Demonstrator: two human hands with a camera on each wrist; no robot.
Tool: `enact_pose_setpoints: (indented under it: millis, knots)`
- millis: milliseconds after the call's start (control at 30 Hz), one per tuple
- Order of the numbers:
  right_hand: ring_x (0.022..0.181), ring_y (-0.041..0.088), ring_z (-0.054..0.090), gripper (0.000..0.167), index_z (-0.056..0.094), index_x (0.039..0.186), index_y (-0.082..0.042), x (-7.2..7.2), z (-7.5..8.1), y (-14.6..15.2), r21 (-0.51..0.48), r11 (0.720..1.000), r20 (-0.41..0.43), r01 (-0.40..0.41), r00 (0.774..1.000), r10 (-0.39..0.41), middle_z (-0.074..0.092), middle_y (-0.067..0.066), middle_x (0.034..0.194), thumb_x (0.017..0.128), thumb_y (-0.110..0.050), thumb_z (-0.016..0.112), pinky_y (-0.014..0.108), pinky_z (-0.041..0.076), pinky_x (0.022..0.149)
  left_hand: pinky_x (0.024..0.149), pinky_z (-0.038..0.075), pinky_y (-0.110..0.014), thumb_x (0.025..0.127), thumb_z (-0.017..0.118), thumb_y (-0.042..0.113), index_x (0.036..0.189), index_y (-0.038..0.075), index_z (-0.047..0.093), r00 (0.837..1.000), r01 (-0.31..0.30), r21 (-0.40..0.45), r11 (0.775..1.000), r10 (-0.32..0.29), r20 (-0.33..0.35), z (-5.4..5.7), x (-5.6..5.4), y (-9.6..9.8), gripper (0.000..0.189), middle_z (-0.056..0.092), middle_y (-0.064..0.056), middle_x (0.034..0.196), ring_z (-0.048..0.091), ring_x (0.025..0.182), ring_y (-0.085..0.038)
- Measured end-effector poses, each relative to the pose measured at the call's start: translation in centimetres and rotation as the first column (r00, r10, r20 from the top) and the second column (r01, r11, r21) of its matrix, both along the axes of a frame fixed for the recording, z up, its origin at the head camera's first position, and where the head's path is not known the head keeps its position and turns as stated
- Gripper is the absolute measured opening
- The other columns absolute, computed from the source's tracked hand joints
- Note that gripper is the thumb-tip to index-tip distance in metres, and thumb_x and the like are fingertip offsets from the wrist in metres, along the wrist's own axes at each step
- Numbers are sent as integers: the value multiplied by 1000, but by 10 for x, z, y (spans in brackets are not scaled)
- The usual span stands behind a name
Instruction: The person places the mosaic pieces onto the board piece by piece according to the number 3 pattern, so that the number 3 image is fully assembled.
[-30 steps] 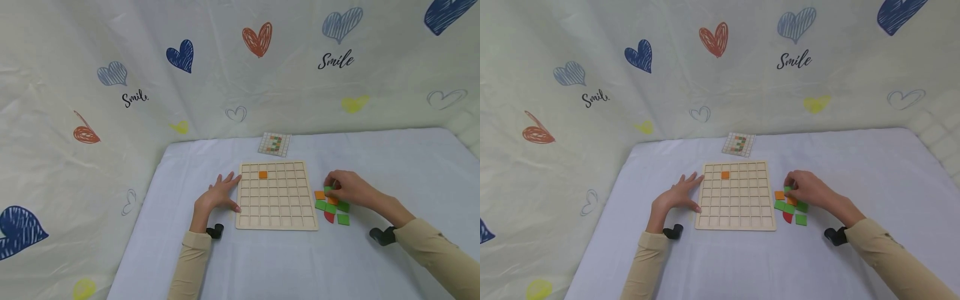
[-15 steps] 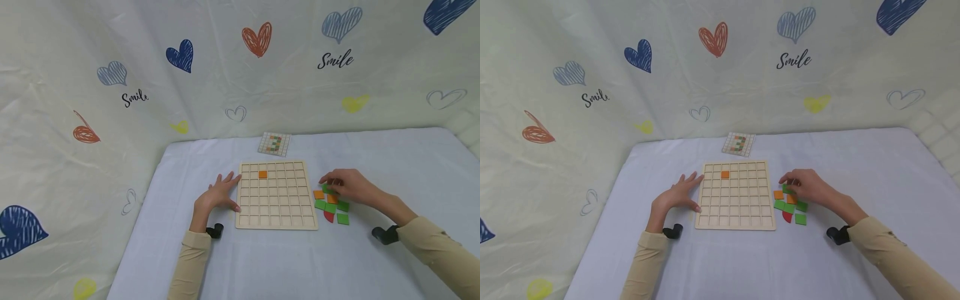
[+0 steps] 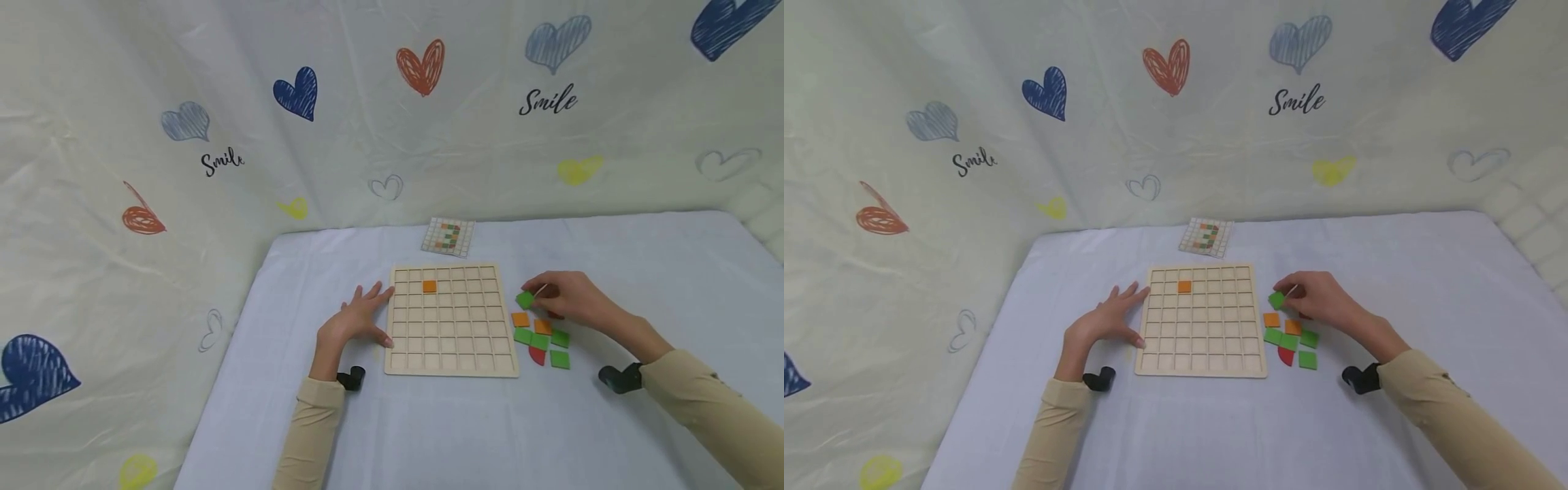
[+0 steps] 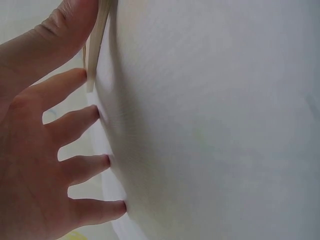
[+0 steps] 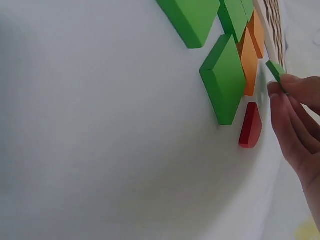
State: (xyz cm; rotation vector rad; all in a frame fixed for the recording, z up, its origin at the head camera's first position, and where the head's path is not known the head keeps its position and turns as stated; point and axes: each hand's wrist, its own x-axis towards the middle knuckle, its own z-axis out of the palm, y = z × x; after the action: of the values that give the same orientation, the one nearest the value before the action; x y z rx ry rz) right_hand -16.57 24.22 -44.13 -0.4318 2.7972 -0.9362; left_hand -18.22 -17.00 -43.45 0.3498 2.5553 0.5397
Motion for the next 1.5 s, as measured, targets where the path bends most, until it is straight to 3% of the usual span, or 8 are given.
enact_pose_setpoints:
  millis: [233,400,800,1233,1500]
  knots:
    - [92,24,69,32,72,121,1,-6,-3,-9,-14,999,42,43,998,-42,75,17,112,90,-9,74,38,60,81,121,9,-72,74,94,29,165,25,27,1000,-6,23,1000,6,7,0,0,-1,113,10,-4,174,-4,159,-42]
    - [89,21,68,33,72,120,1,-12,-4,-20,-33,998,60,55,997,-53,76,13,106,90,-10,76,34,58,78,121,9,-73,74,94,30,165,24,27,1000,-6,29,1000,6,8,0,1,-1,113,9,-4,174,-4,159,-43]
    - [88,18,70,33,73,119,-1,-23,-8,-46,-89,996,58,24,998,-19,77,8,103,89,-12,80,30,57,81,122,8,-72,74,93,30,165,25,26,1000,5,27,1000,-5,1,-2,1,-2,113,9,-4,174,-4,159,-42]
    - [84,16,71,33,75,117,0,-36,-9,-72,-123,992,54,9,999,-2,78,4,93,88,-14,81,34,55,82,123,8,-70,74,93,28,165,26,26,1000,-6,0,1000,6,-4,0,1,1,113,9,-3,174,-4,160,-41]
    - [85,19,72,32,75,117,2,-44,-10,-87,-141,990,24,-21,999,25,78,9,96,89,-12,80,43,58,85,123,8,-70,73,94,28,165,27,25,1000,-13,-11,1000,13,-6,0,2,1,115,9,-2,174,-4,160,-40]
